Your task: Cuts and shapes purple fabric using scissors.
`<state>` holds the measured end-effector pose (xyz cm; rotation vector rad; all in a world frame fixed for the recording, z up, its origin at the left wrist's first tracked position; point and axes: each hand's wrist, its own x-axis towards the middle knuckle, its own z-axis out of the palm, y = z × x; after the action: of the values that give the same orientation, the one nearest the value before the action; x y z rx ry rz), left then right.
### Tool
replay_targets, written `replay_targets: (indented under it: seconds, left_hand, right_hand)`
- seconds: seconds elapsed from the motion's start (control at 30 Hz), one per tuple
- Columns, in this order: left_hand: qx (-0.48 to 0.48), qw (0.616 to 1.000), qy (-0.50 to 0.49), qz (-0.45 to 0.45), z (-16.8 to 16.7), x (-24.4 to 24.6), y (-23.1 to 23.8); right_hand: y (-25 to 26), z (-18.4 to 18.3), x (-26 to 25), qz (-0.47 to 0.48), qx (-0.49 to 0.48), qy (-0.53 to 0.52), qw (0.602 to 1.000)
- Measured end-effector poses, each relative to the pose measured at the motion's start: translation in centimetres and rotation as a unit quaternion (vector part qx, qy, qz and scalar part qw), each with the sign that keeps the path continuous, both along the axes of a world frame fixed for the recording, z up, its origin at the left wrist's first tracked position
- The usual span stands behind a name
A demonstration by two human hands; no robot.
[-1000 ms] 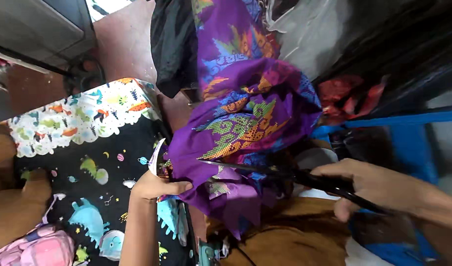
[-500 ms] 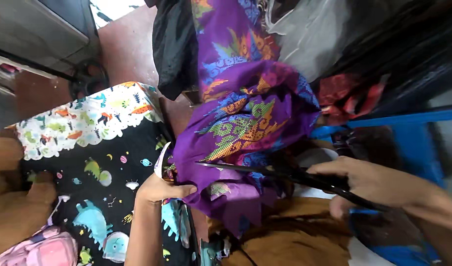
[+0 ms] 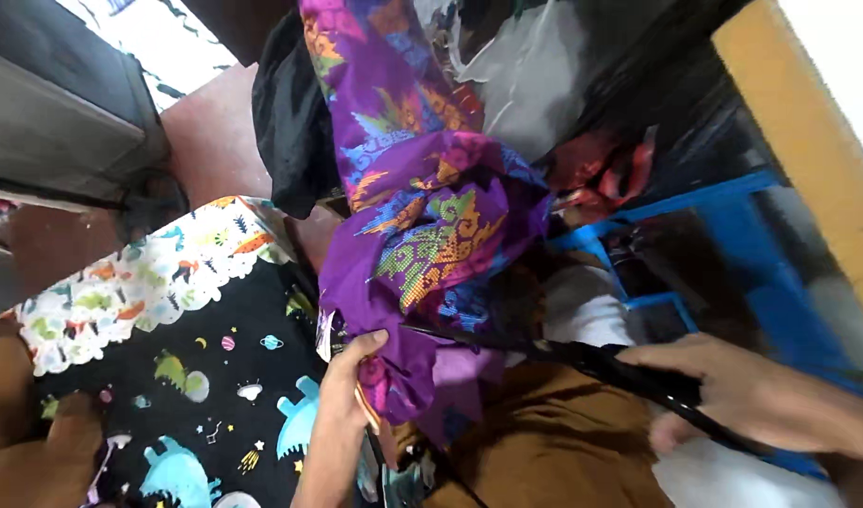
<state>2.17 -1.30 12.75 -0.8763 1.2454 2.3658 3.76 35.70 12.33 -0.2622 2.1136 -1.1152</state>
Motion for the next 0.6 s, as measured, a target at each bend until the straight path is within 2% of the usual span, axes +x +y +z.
replay_targets:
  seconds: [0.2, 0.37, 0.5, 0.6]
  left_hand:
    - [0.028, 0.991, 0.127, -0.022, -0.7, 1.4, 3.1]
    - [0.043, 0.979, 0.19, -0.067, -0.7, 0.8, 4.2]
    - [0.058, 0.974, 0.199, -0.088, -0.8, 0.4, 5.3]
    - [0.05, 0.978, 0.183, -0.082, -0.9, 0.6, 6.2]
  right_hand:
    - [1.7, 0.8, 4.4, -0.027, 0.018, 0.118, 0.992]
    - [2.2, 1.8, 6.5, -0.058, 0.012, 0.167, 0.984]
    - [2.4, 2.2, 7.9, -0.081, 0.051, 0.192, 0.977]
    - [2.3, 1.7, 8.9, -0.1, 0.037, 0.194, 0.975]
